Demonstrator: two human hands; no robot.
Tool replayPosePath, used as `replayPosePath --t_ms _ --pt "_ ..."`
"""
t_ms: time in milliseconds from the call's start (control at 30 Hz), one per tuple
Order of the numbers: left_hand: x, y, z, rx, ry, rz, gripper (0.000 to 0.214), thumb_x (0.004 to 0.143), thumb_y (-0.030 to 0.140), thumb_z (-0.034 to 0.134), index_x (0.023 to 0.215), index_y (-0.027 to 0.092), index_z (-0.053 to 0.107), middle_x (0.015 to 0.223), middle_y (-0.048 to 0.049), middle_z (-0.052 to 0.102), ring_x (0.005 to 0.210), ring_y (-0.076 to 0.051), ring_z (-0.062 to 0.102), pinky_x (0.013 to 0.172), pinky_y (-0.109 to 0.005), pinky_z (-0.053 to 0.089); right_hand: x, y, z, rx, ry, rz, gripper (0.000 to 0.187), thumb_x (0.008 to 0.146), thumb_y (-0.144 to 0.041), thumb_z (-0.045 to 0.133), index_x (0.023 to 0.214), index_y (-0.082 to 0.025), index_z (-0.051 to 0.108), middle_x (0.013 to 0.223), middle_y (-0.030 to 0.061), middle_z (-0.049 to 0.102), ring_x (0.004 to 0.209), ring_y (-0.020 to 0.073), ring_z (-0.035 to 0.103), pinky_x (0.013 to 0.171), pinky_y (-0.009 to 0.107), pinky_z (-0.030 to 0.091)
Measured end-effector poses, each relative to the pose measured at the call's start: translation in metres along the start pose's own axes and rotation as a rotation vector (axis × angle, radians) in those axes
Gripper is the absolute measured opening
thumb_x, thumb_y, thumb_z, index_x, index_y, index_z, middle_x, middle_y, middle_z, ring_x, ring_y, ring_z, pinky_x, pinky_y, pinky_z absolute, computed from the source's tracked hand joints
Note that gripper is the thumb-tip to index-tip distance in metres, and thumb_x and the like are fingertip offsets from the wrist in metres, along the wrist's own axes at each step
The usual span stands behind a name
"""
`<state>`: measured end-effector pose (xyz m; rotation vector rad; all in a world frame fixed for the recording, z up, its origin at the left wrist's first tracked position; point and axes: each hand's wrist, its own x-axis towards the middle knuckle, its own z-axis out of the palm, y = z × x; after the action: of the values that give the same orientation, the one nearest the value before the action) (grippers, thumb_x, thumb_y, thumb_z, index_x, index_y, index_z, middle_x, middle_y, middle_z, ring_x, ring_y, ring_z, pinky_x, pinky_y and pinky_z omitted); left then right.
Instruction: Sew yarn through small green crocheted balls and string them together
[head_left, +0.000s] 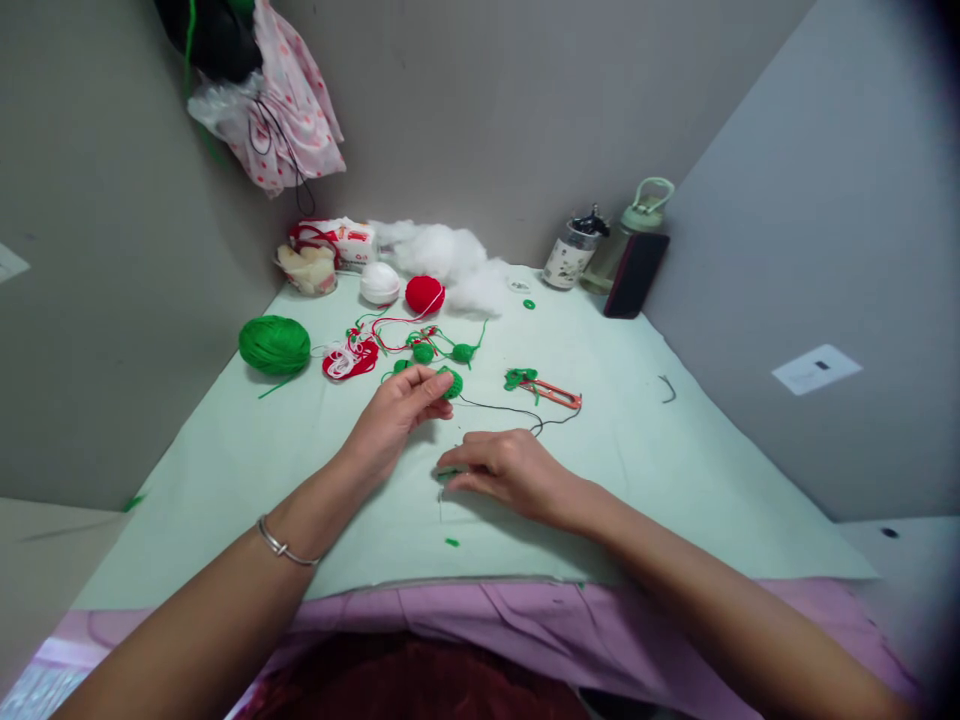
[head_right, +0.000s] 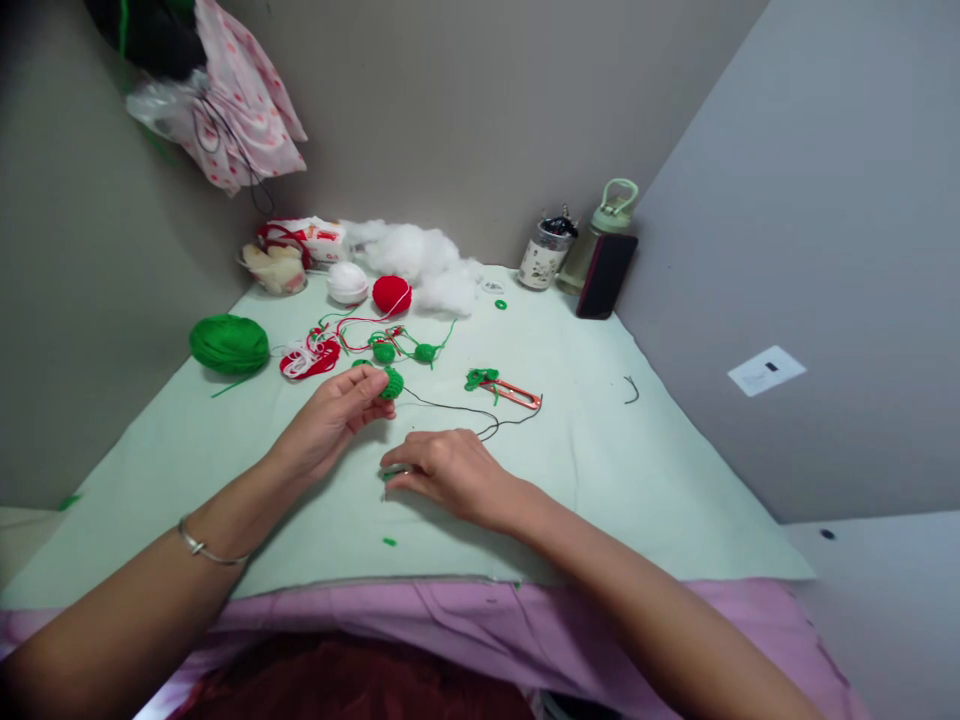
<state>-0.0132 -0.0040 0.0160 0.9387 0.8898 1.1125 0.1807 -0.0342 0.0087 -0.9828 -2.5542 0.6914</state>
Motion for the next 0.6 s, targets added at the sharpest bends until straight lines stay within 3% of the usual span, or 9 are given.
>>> replayPosePath --t_ms 133,200,267,367,400,500,600 --pt "0.0 0.0 0.001 -0.004 -0.003 -0.01 0.038 0.075 0.045 0.083 0.08 0.015 0.06 0.075 0.0027 0.057 0.07 -0.011 0.058 0.076 -0.027 0.049 -0.006 -0.004 0.018 -0.141 -0.047 0.132 0.058 0.079 -0.066 0.072 0.114 -0.02 0.066 0.091 0.0063 0.075 0.07 0.0192 0.067 0.06 0.027 0.036" --pt "0.001 0.0 0.001 -0.004 -0.008 -0.009 0.038 0.075 0.045 0.083 0.08 0.015 0.06 0.076 0.0028 0.057 0.07 -0.011 0.058 0.075 -0.026 0.049 -0.009 -0.011 0.024 -0.209 -0.046 0.201 0.066 0.077 -0.072 0.071 0.113 -0.018 0.061 0.09 0.0085 0.075 0.073 0.023 0.069 0.057 0.028 0.033" --pt "0.001 -0.001 0.001 0.003 -0.012 -0.012 0.038 0.075 0.045 0.083 0.08 0.015 0.06 0.076 0.0027 0.057 0.07 -0.011 0.058 0.075 -0.026 0.049 -0.01 -0.016 0.027 -0.266 -0.075 0.235 0.055 0.084 -0.064 0.07 0.111 -0.017 0.058 0.092 0.009 0.075 0.076 0.0238 0.069 0.056 0.027 0.029" --pt "0.001 -0.002 0.001 0.017 -0.008 -0.02 0.038 0.075 0.046 0.083 0.079 0.016 0.06 0.076 0.0025 0.057 0.07 -0.011 0.058 0.075 -0.026 0.049 -0.008 -0.018 0.03 -0.313 -0.128 0.254 0.016 0.101 -0.033 0.058 0.108 -0.019 0.06 0.1 0.0066 0.075 0.073 0.0178 0.067 0.055 0.028 0.022" --pt "0.001 -0.002 0.001 0.02 -0.008 -0.023 0.038 0.074 0.046 0.083 0.079 0.016 0.06 0.076 0.0024 0.057 0.07 -0.011 0.058 0.074 -0.026 0.049 -0.008 -0.018 0.031 -0.325 -0.134 0.255 0.011 0.102 -0.024 0.052 0.106 -0.019 0.061 0.1 0.006 0.074 0.071 0.0158 0.065 0.055 0.028 0.02" --pt "0.001 -0.003 0.001 0.017 -0.015 -0.03 0.039 0.074 0.045 0.084 0.079 0.016 0.059 0.077 0.0027 0.056 0.07 -0.011 0.058 0.074 -0.026 0.05 -0.006 -0.016 0.03 -0.279 -0.118 0.263 0.018 0.099 -0.013 0.047 0.098 -0.017 0.064 0.092 0.0058 0.073 0.062 0.0123 0.056 0.055 0.029 0.017" --pt "0.001 -0.002 -0.001 0.003 -0.016 -0.027 0.038 0.074 0.045 0.084 0.08 0.016 0.059 0.077 0.0029 0.055 0.07 -0.01 0.058 0.074 -0.025 0.05 -0.013 -0.008 0.007 0.115 -0.048 0.315 0.012 0.09 -0.011 0.057 0.083 -0.016 0.065 0.07 0.0002 0.063 0.056 0.0092 0.046 0.055 0.026 0.025"
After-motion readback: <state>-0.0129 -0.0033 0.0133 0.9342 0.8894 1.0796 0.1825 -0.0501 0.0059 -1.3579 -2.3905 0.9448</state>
